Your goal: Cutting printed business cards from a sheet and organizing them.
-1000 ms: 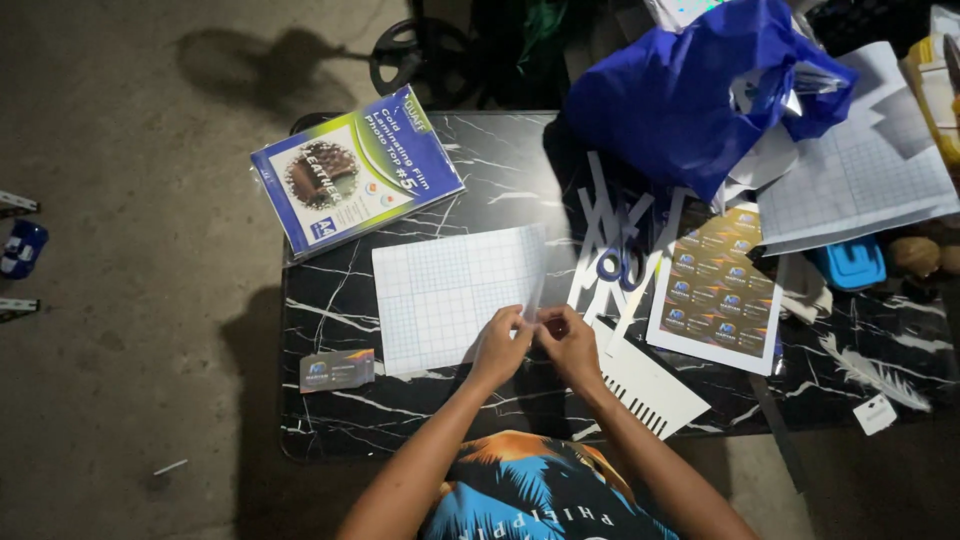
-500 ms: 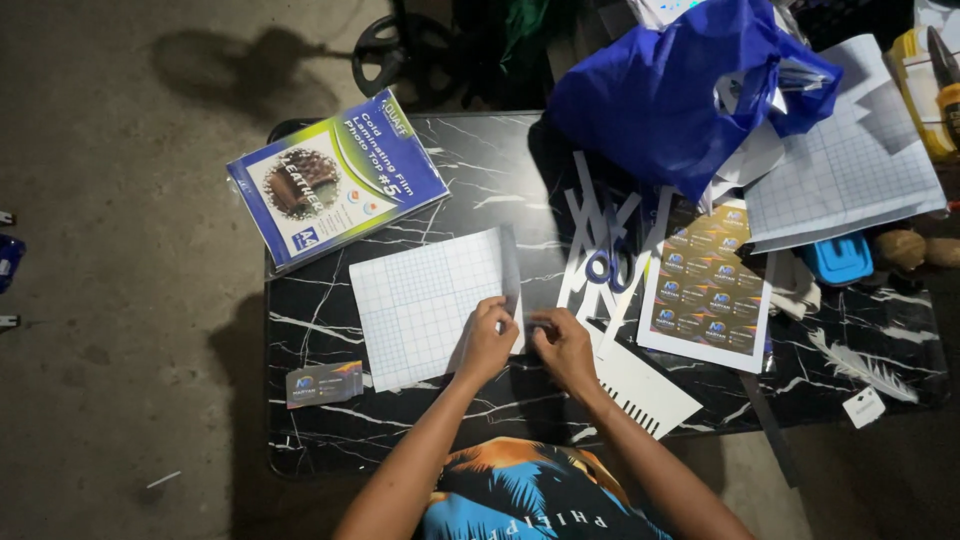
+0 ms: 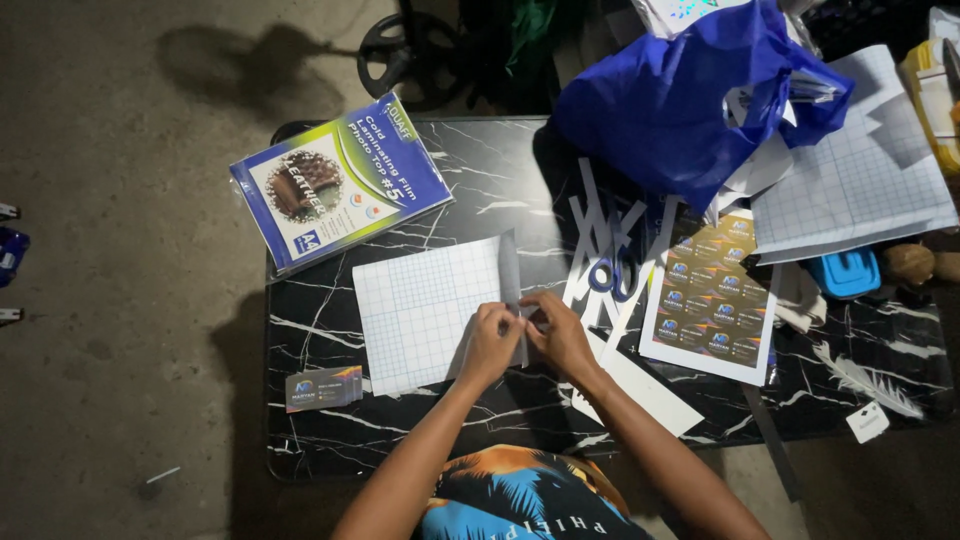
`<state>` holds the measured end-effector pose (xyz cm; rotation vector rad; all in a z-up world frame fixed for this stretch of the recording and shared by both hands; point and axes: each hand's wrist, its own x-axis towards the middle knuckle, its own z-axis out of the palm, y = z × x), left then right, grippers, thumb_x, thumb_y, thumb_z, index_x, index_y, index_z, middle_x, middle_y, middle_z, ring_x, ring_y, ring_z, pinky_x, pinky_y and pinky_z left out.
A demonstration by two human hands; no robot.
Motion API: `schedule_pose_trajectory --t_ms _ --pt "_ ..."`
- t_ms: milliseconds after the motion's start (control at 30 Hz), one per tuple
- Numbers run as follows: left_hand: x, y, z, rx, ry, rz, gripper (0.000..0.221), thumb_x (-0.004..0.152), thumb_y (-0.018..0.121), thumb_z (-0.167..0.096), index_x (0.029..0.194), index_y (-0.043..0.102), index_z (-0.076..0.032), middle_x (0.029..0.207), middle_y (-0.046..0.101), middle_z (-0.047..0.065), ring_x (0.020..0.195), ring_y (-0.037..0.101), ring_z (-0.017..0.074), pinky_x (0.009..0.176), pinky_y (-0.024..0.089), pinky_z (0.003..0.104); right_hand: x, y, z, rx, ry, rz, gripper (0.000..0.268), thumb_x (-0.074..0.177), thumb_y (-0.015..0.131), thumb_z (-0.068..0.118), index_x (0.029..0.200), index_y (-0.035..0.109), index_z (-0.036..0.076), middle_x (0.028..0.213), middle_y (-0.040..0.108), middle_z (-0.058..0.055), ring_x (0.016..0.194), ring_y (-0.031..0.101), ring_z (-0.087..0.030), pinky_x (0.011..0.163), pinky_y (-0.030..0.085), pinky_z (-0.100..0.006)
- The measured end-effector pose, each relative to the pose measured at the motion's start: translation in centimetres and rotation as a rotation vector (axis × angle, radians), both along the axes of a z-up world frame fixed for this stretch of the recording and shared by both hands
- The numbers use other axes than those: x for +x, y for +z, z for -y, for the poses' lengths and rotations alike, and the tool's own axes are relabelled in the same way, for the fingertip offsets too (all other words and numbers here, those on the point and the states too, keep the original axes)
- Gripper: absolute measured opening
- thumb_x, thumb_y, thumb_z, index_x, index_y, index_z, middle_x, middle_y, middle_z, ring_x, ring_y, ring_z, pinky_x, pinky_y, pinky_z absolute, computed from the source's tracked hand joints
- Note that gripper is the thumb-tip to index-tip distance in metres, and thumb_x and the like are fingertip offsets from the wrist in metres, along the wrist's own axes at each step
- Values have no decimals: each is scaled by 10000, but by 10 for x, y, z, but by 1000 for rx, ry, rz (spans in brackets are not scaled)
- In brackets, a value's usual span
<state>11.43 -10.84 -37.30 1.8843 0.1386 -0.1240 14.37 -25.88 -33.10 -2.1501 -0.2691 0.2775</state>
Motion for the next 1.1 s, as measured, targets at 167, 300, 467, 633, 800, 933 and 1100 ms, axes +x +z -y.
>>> schedule_pose_trajectory --t_ms 167,300,467,633,800,933,1100 --pt "9 -8 7 28 42 23 174 941 702 -192 939 642 -29 1131 603 156 1038 638 326 913 514 390 0 13 0 -22 1 27 357 863 710 -13 1206 643 57 1230 672 -104 1001 718 -241 815 633 -314" --pt "13 -30 8 46 86 80 136 918 676 -154 914 627 -27 1200 596 148 1073 626 327 904 512 399 -2 14 1 -16 -61 -6 365 869 713 23 1226 647 50 1198 684 -112 963 729 -232 798 627 -322" --pt "14 -27 2 41 98 67 112 899 686 -126 871 636 -30 1276 586 153 1166 592 343 950 489 416 9 0 4 -75 -145 -90 296 898 725 116 1182 661 68 1146 702 -100 915 747 -224 782 636 -319" --pt "16 -12 0 37 28 -24 85 881 684 -118 870 653 -40 1306 541 140 1210 560 338 939 496 416 31 11 -4 -139 -45 -41 310 897 703 77 1191 609 51 1197 675 -134 989 735 -239 810 625 -305" --pt "20 -27 4 20 43 -13 128 896 686 -160 884 637 -42 1244 540 138 1125 599 316 936 507 405 41 6 -3 -119 45 -3 365 858 676 -41 1208 632 51 1253 639 -146 996 721 -251 813 612 -306" --pt "39 -20 15 87 129 -38 212 941 717 -250 913 626 -61 1107 563 139 1035 599 325 894 492 421 41 28 -7 -126 40 -89 410 861 667 -57 1251 625 63 1227 632 -131 935 711 -245 747 593 -329" --pt "52 -55 19 180 207 78 159 913 704 -213 917 642 -67 1005 619 136 979 592 355 832 481 453 40 20 -2 -100 41 -31 414 862 657 -61 1260 645 52 1175 670 -127 889 724 -234 712 577 -336"
